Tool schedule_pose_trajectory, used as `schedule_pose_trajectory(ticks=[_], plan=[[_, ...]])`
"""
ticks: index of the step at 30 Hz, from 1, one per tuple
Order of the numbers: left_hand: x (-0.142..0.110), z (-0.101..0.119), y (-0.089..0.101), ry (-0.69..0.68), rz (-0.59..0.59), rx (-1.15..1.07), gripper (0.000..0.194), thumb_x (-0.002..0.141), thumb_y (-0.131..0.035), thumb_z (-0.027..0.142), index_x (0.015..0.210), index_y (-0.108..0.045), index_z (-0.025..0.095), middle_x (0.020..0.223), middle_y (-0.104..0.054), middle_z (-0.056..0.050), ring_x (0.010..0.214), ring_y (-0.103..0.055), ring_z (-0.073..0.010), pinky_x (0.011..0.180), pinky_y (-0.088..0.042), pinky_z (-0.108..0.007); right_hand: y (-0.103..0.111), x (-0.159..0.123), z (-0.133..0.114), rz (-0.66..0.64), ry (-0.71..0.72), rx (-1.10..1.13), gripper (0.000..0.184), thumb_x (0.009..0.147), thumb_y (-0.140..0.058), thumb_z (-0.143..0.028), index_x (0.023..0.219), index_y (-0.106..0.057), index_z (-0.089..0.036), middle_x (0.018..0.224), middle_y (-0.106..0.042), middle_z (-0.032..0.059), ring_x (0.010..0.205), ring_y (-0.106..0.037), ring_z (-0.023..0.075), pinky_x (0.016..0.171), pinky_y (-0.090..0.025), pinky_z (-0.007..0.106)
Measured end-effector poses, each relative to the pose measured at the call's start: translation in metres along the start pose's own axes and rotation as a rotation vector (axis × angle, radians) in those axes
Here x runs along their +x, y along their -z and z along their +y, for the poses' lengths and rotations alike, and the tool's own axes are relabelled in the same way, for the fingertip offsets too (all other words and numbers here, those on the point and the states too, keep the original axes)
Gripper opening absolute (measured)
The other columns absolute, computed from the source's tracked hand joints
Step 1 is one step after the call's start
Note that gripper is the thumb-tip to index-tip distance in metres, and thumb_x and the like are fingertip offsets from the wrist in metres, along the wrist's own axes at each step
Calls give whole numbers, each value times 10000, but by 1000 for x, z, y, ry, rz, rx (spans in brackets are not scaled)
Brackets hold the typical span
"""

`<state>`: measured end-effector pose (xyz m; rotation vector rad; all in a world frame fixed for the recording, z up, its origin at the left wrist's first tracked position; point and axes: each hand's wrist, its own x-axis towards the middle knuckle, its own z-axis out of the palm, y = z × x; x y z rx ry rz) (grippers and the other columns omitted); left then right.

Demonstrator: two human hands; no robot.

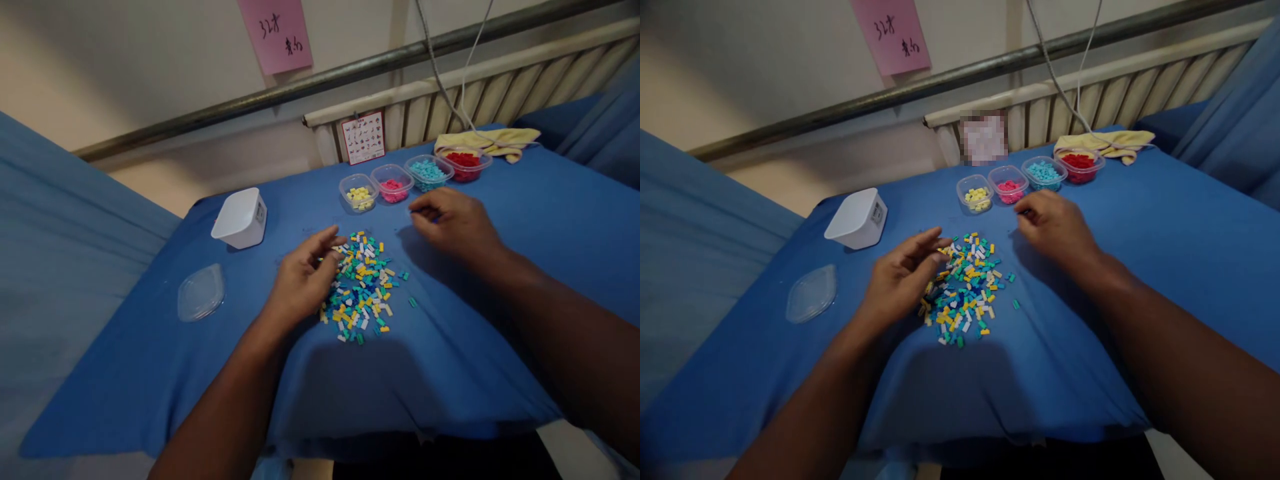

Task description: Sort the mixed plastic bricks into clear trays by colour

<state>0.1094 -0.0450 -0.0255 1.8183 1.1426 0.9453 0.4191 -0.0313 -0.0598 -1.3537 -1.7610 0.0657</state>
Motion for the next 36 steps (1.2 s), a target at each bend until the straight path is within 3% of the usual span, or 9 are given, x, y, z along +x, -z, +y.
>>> schedule_pose_trajectory(ticks=[4,9,11,16,21,25,29,32,36], plan=[[12,-1,48,76,168,219,349,959,-747,401,1197,-824,157,1053,-822,-80,891,-723,-191,797,-565,-301,14,6,48,37,-222,-176,158,875,-782,-148,1003,-863,-192,887,-800,103,796,-714,277,813,-575,458],[10,-8,82,162,-99,384,266,918,-736,398,1012,-829,168,892,-800,-46,780,-691,-183,710,-518,-284,12,5,50,-69,-300,-250,238,937,-751,-169,1120,-891,-111,968,-840,168,854,-721,238,838,-538,409],[9,-14,83,137,-189,495,258,946,-695,376,1032,-844,185,946,-818,-52,824,-714,-203,745,-533,-305,10,5,50,-77,-338,-279,255,925,-748,-166,1131,-898,-140,973,-851,142,875,-743,246,860,-559,393],[14,-34,69,-67,-192,748,314,1023,-617,249,1204,-873,233,1112,-814,-92,1024,-743,-247,924,-556,-367,5,3,56,-78,-309,-322,320,911,-719,-197,1178,-895,-175,1088,-878,113,979,-794,287,950,-609,405],[18,-42,59,-43,-228,896,327,1043,-621,214,1245,-874,257,1091,-775,-110,980,-722,-262,892,-552,-384,4,-2,55,-11,-193,-335,305,925,-672,-239,1127,-891,-171,1110,-874,130,1032,-796,301,950,-608,402],[18,-38,61,11,-212,889,266,998,-655,184,1177,-850,202,1141,-769,-124,1006,-722,-265,894,-541,-384,5,-6,47,29,-104,-317,306,956,-643,-291,1119,-880,-186,1082,-863,133,998,-782,295,890,-592,393],[13,-27,71,98,-167,806,229,929,-689,168,1131,-797,176,1035,-786,-95,855,-702,-226,746,-499,-337,6,-8,40,10,-7,-276,291,963,-641,-290,1108,-867,-176,1078,-853,151,986,-778,310,850,-581,406],[4,-16,79,112,-256,644,222,924,-672,161,1109,-792,187,927,-784,-45,782,-690,-190,694,-481,-300,5,-9,36,16,48,-246,281,973,-642,-292,1093,-863,-165,1055,-850,156,940,-782,304,817,-577,406],[-3,-11,81,-15,-381,581,309,908,-656,112,1134,-840,216,1077,-807,-53,909,-735,-188,828,-541,-305,0,-10,32,6,110,-211,258,976,-649,-283,1072,-861,-173,1019,-851,139,914,-788,290,804,-582,395]])
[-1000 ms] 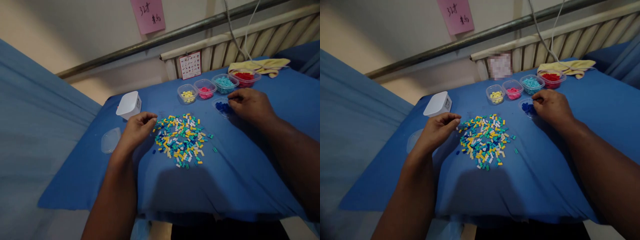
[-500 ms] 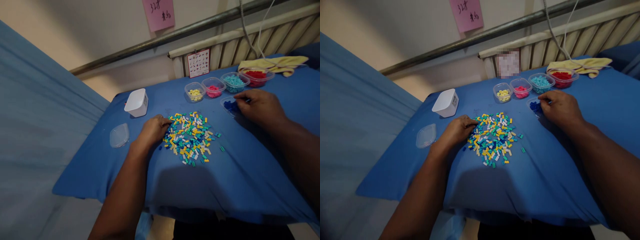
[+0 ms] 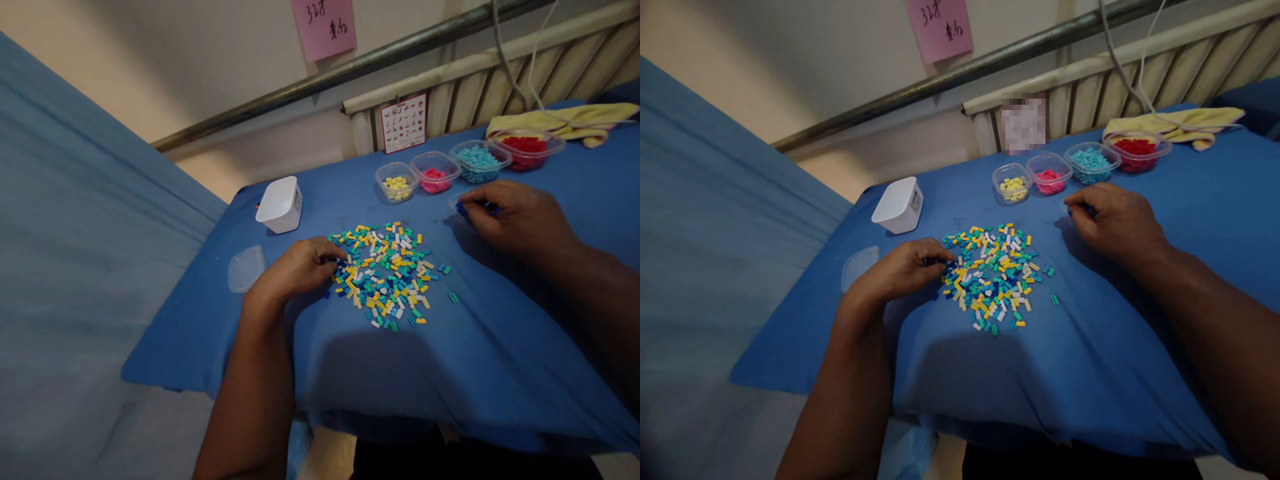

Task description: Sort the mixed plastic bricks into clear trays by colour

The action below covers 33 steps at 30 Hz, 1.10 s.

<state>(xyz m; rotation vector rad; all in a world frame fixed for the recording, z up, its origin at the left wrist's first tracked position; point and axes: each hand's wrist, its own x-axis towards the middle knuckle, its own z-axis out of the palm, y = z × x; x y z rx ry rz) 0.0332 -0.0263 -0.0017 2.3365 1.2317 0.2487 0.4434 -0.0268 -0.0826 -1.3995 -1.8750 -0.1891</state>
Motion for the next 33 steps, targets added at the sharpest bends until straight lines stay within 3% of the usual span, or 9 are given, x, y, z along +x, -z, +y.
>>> schedule_pose_trajectory(ticks=[6,12,16,21,29,33], plan=[[9,-2,-8,-125,-53,70,303,908,-624,61,1036,-852,215,1048,-805,-46,957,-730,-190,876,-531,-302,-2,-2,-6,-1,52,29,259,1006,-641,-283,1064,-860,-156,1029,-860,137,927,-816,283,829,-604,387],[9,-1,-8,-5,-21,46,214,931,-646,138,1036,-822,200,1005,-794,-42,819,-693,-168,765,-501,-298,0,-1,-12,-10,85,64,266,1010,-634,-282,1051,-860,-148,1028,-869,137,914,-829,295,823,-619,397],[13,-10,-8,104,54,-227,169,937,-713,262,1066,-786,182,942,-771,-36,794,-660,-159,722,-497,-284,-2,-2,-18,-19,80,126,231,999,-648,-267,1043,-852,-170,1030,-871,122,917,-829,287,835,-629,398],[23,-13,-15,172,160,-633,224,832,-841,313,973,-750,164,831,-709,-12,711,-617,-122,693,-498,-271,-6,-6,-39,-93,61,294,179,986,-657,-250,1032,-829,-261,997,-858,57,886,-808,271,822,-637,400],[39,35,-48,255,162,-1005,387,708,-997,359,937,-757,159,772,-706,-2,629,-598,-98,629,-483,-238,-15,-13,-107,-218,3,699,161,977,-762,-267,1129,-815,-280,1012,-842,33,848,-789,227,783,-643,370],[43,53,-62,224,122,-1113,430,684,-1039,362,944,-769,150,819,-725,-4,650,-616,-87,655,-516,-230,-21,-14,-119,-212,-78,816,90,981,-755,-227,1045,-798,-272,951,-830,4,814,-781,198,747,-623,336]])
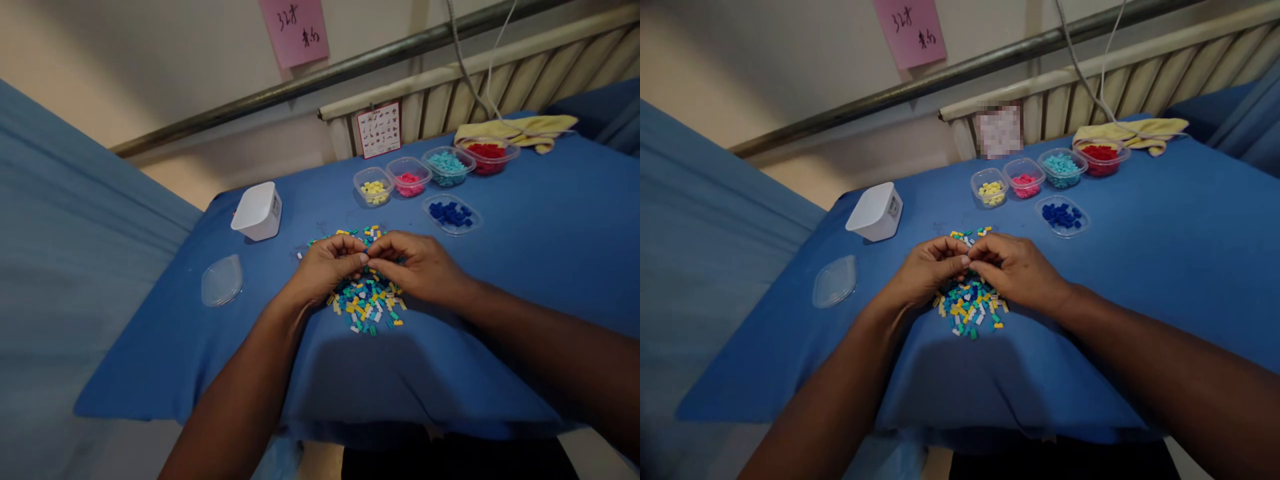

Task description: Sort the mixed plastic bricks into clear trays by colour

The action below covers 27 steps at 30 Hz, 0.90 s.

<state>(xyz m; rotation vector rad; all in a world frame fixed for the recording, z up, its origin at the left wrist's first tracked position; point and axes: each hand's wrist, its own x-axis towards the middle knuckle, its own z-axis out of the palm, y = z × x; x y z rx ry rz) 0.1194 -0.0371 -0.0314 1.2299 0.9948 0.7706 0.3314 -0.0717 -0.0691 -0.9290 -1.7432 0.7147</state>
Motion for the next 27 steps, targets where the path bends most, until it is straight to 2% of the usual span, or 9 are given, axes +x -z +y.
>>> schedule_pose_trajectory(ticks=[4,8,10,12,18,23,27], plan=[[1,-3,2,-8,10,-71,470,666,-1069,354,963,-765,154,801,-713,15,649,-639,-90,632,-540,-221,3,1,8,34,-42,-36,98,980,-731,-209,1016,-806,-259,918,-819,11,789,-766,196,726,-604,325],[2,-3,9,26,29,-110,503,671,-1076,371,993,-760,148,812,-731,8,653,-672,-93,645,-574,-218,8,1,13,52,2,-94,233,957,-747,-186,1172,-802,-256,1096,-828,51,907,-785,221,819,-641,369],[1,-2,7,31,34,-117,523,664,-1080,386,998,-758,143,828,-740,0,659,-688,-98,658,-587,-223,9,1,11,32,46,-113,319,953,-765,-183,1259,-788,-268,1170,-819,61,962,-788,233,875,-649,397],[0,-2,1,20,50,-109,539,652,-1084,405,988,-756,141,840,-746,-6,656,-693,-99,659,-586,-226,9,0,6,-3,81,-113,358,967,-766,-187,1308,-782,-295,1156,-819,48,961,-787,232,883,-651,399],[-2,-8,-21,-73,93,-68,410,739,-1014,422,943,-780,154,812,-758,-22,708,-694,-117,737,-581,-249,10,3,0,23,157,-184,244,1034,-714,-184,1214,-818,-313,1057,-840,20,946,-792,227,871,-638,386],[-2,-13,-22,-155,172,40,280,796,-942,341,987,-828,172,953,-809,-45,853,-722,-155,833,-572,-280,13,4,5,4,167,-225,178,1043,-718,-213,1165,-803,-310,1028,-829,19,913,-780,230,831,-627,389],[-2,-12,-24,-148,135,25,270,815,-903,292,1038,-814,168,1005,-809,-50,903,-729,-165,876,-574,-294,12,4,4,-15,146,-265,194,1035,-730,-208,1196,-786,-299,1014,-807,28,899,-762,230,793,-602,367]])
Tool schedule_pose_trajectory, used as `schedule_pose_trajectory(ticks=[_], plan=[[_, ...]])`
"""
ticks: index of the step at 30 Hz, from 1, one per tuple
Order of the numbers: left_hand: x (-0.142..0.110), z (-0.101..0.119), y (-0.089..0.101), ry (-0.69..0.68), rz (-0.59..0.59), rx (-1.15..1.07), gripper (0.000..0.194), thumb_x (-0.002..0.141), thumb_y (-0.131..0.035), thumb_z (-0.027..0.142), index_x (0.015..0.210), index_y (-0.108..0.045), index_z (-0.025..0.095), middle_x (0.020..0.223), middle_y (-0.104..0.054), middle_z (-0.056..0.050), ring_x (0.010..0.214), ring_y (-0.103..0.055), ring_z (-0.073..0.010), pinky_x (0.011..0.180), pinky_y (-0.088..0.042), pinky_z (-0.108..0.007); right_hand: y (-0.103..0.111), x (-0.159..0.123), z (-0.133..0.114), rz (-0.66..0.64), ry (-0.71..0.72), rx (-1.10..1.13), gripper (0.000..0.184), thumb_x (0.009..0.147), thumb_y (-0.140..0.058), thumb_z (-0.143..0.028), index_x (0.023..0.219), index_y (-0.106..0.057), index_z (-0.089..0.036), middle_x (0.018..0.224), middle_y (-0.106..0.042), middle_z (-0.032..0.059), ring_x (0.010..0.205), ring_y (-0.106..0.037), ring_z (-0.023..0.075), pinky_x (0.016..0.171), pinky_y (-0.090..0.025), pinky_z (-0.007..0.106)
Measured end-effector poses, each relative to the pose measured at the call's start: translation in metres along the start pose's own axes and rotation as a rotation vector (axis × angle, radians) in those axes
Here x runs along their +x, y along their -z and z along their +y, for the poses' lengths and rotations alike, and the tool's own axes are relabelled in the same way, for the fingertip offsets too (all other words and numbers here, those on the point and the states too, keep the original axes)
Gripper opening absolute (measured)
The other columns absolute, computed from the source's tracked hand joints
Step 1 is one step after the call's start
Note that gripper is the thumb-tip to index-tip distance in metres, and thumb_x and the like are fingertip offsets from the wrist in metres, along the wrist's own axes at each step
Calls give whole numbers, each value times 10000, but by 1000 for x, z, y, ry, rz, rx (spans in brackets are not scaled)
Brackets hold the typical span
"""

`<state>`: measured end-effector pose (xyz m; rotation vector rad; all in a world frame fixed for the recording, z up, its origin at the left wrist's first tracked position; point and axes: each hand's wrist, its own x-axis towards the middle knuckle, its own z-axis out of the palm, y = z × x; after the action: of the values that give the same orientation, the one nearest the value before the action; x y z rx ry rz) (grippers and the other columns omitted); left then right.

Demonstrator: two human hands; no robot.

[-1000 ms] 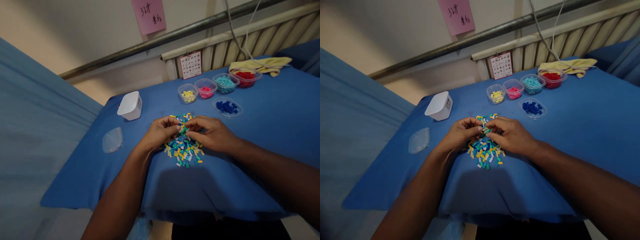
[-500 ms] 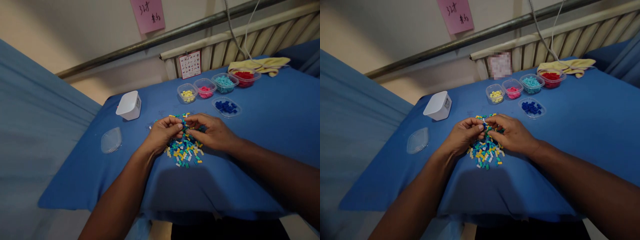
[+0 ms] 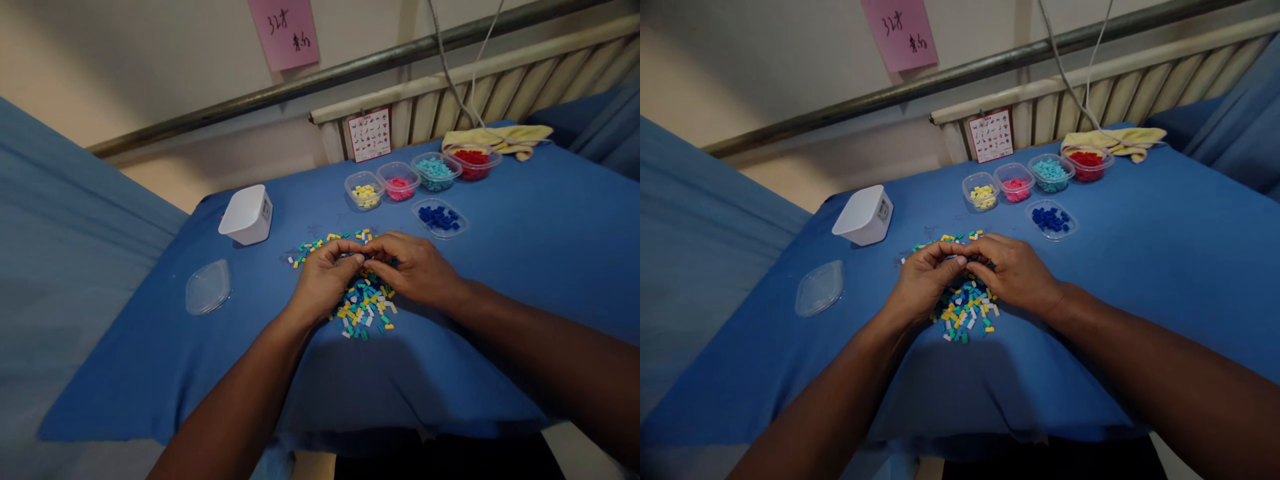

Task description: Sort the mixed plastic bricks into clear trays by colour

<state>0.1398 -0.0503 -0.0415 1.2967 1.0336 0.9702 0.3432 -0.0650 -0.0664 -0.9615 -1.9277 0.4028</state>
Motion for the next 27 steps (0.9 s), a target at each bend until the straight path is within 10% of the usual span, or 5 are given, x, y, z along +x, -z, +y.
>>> schedule_pose_trajectory(ticks=[13,27], plan=[[-1,9,-6,153,65,-188,547,709,-1013,258,1169,-731,167,998,-817,-55,819,-763,-151,813,-626,-287,0,1,-5,-25,79,-171,182,1095,-628,-189,1141,-772,-290,1116,-827,72,1022,-784,277,877,-633,434],[0,5,-2,156,108,-164,343,726,-1013,271,1006,-848,161,927,-807,-54,771,-731,-134,794,-638,-284,4,3,-5,-46,160,-141,183,1125,-615,-247,1050,-779,-274,1107,-824,81,1065,-777,286,958,-651,480]])
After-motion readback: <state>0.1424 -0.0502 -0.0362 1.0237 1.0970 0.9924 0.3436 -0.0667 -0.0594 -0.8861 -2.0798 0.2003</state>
